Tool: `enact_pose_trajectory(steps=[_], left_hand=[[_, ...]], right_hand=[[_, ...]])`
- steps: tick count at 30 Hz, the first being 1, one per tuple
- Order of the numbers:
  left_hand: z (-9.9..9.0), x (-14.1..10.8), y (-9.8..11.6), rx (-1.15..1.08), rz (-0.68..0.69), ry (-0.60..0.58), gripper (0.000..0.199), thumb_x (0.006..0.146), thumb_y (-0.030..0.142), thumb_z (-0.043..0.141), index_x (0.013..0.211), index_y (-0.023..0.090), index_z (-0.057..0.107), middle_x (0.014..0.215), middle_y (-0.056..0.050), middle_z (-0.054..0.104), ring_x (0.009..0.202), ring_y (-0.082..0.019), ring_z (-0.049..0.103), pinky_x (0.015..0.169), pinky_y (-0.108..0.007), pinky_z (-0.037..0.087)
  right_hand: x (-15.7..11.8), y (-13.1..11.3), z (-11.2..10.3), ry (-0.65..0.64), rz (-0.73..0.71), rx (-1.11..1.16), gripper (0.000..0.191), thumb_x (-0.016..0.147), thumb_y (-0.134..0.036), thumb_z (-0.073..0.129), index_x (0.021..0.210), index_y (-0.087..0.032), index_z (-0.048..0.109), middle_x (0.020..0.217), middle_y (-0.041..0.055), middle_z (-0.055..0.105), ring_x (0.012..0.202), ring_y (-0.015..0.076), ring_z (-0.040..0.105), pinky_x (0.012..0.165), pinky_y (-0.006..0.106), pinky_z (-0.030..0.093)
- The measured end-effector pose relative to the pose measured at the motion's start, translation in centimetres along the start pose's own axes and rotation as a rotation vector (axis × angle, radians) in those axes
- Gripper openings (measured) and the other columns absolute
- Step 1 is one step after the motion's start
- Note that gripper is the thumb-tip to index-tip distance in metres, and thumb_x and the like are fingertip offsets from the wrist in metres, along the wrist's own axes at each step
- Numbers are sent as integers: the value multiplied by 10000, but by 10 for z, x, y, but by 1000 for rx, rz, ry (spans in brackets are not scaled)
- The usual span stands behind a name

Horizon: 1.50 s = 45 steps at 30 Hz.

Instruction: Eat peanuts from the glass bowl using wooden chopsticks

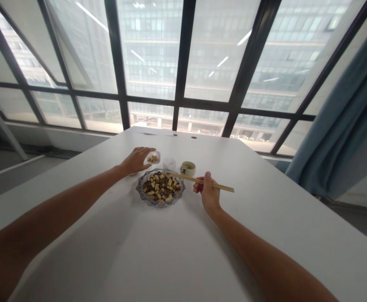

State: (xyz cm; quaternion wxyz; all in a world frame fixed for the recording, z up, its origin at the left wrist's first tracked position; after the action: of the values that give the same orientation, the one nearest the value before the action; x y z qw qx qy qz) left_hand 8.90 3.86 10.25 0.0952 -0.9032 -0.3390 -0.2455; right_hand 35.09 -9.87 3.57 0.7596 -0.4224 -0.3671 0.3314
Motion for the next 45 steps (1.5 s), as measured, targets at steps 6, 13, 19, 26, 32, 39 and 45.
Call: enact_pose_trajectory(steps=[6,13,19,26,32,39,45], left_hand=[[7,-1,-18,-47,-174,-66,750,769,370,669,1428,162,378,1339,-150,622,1239,-315,581,1089,-464,368],[23,17,-40,-142,-479,-351,842,770,649,628,1453,245,347,1410,-128,593,1266,-319,575,1065,-474,382],[41,63,30,-107,-219,-355,777,851,641,526,1473,196,385,1502,-144,497,1387,-324,447,1161,-496,248],[89,106,102,-77,14,-533,1014,722,726,630,1536,217,301,1587,-169,366,1471,-376,274,1173,-614,135],[97,119,114,-27,80,-509,792,632,605,761,1295,202,601,1312,-153,641,1214,-351,567,1126,-523,267],[77,105,135,57,399,-280,730,666,457,761,1298,152,564,1326,-162,584,1209,-327,528,1097,-439,264],[69,102,134,20,381,-238,726,667,452,772,1300,167,559,1312,-149,594,1208,-325,531,1074,-427,288]], right_hand=[[-1,2,-1,-9,-14,-6,600,709,-750,694,686,-152,649,490,14,618,387,115,548,386,238,447],[14,-8,-7,10,-76,19,596,714,-751,689,680,-157,640,483,8,614,383,111,548,378,233,448],[42,-36,-36,131,-234,-15,603,720,-759,674,692,-159,632,493,-1,619,388,108,556,379,233,466],[61,-52,-70,210,-313,-128,633,721,-783,642,672,-152,627,465,4,607,360,118,554,360,243,454],[52,-62,-61,162,-351,-296,619,791,-752,599,659,-149,647,447,20,607,348,133,556,362,255,456],[36,-73,-42,2,-494,-510,592,863,-724,531,683,-180,677,478,21,622,391,141,565,409,270,456],[24,-71,-16,-278,-580,-765,422,810,-603,683,625,-224,707,563,21,661,508,147,573,536,281,452]])
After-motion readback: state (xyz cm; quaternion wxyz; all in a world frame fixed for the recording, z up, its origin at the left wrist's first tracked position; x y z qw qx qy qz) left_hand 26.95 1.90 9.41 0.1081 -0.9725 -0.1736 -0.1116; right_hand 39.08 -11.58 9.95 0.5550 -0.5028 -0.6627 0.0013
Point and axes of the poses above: each hand's wrist, its own x-axis towards the middle knuckle, its own z-axis out of the palm, y = z × x, the point moved 7 cm from there along x, towards the middle knuckle
